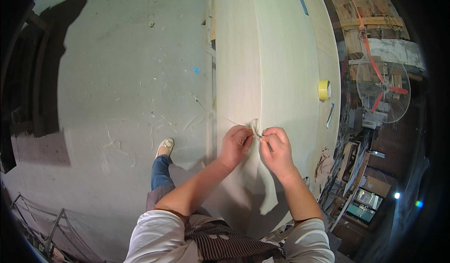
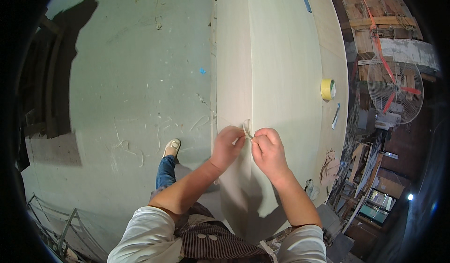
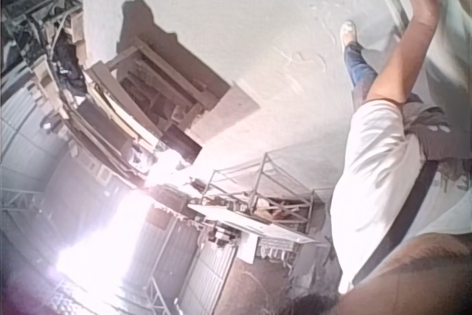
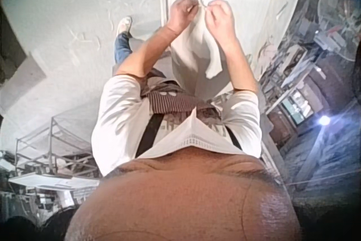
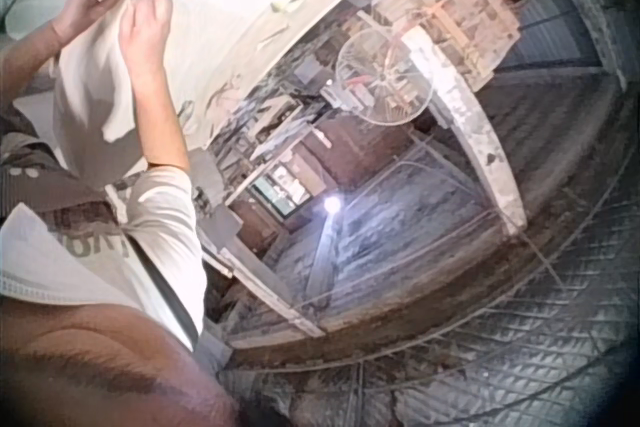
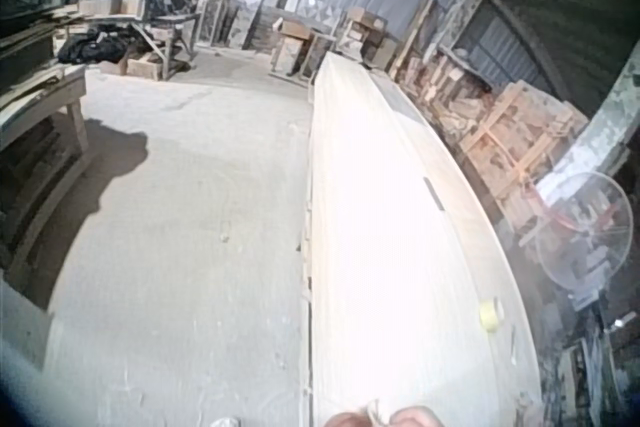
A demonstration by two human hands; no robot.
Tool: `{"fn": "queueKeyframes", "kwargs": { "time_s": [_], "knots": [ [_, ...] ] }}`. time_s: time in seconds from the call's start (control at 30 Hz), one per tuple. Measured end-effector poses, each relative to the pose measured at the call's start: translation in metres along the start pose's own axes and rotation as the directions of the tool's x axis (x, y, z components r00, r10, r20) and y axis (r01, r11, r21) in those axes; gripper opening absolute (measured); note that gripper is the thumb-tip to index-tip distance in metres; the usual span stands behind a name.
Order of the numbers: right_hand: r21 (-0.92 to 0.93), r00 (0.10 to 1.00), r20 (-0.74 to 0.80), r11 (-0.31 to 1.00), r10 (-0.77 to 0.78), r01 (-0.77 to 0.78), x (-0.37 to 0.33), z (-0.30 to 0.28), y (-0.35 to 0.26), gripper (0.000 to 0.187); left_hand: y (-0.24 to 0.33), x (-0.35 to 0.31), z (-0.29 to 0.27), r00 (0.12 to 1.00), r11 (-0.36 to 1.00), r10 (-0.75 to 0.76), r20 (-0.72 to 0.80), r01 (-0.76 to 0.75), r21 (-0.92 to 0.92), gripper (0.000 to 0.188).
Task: The person uses a small blade to peel off a thin protective film from the edges of large white panels in a workshop. The person moves between workstations and continues removing the film from multiple panel edges.
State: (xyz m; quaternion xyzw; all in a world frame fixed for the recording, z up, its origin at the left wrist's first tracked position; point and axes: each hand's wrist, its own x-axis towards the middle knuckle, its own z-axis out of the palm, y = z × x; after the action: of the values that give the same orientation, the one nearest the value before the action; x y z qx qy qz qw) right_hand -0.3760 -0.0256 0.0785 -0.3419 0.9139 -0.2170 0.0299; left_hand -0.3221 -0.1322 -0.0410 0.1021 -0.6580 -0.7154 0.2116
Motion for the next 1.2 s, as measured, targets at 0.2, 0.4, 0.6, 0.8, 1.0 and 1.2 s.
{"fn": "queueKeyframes", "kwargs": {
  "time_s": [0.2, 0.4, 0.6, 0.8, 1.0, 1.2],
  "knots": [
    [0.008, 1.000, -0.012, 1.000, 0.003, -0.003, -0.020, 0.001, -0.002, 0.008, 0.003, -0.016, 0.000, 0.999, 0.999, 0.040, 0.011, -0.040, 0.029, 0.018],
    [0.017, 1.000, -0.021, 1.000, 0.003, -0.003, -0.036, 0.001, -0.007, 0.008, 0.007, -0.032, 0.000, 0.999, 0.999, 0.031, 0.014, -0.032, 0.042, 0.019],
    [0.053, 1.000, -0.026, 0.999, -0.004, 0.005, -0.054, 0.001, -0.011, 0.009, 0.009, -0.050, 0.002, 0.999, 0.999, 0.032, 0.016, -0.033, 0.040, 0.018],
    [0.053, 1.000, -0.030, 0.999, -0.004, 0.005, -0.072, 0.001, -0.015, 0.009, 0.012, -0.068, 0.004, 0.998, 0.996, 0.066, -0.013, -0.066, 0.053, 0.017],
    [0.069, 1.000, -0.022, 0.997, 0.015, -0.014, -0.092, 0.001, -0.021, 0.008, 0.014, -0.091, 0.005, 0.999, 0.998, 0.033, -0.010, -0.032, 0.047, 0.016],
    [0.064, 1.000, -0.009, 0.998, 0.023, -0.022, -0.119, 0.000, -0.028, 0.009, 0.016, -0.120, 0.005, 0.999, 0.998, 0.041, 0.005, -0.041, 0.045, 0.017]
  ]
}}
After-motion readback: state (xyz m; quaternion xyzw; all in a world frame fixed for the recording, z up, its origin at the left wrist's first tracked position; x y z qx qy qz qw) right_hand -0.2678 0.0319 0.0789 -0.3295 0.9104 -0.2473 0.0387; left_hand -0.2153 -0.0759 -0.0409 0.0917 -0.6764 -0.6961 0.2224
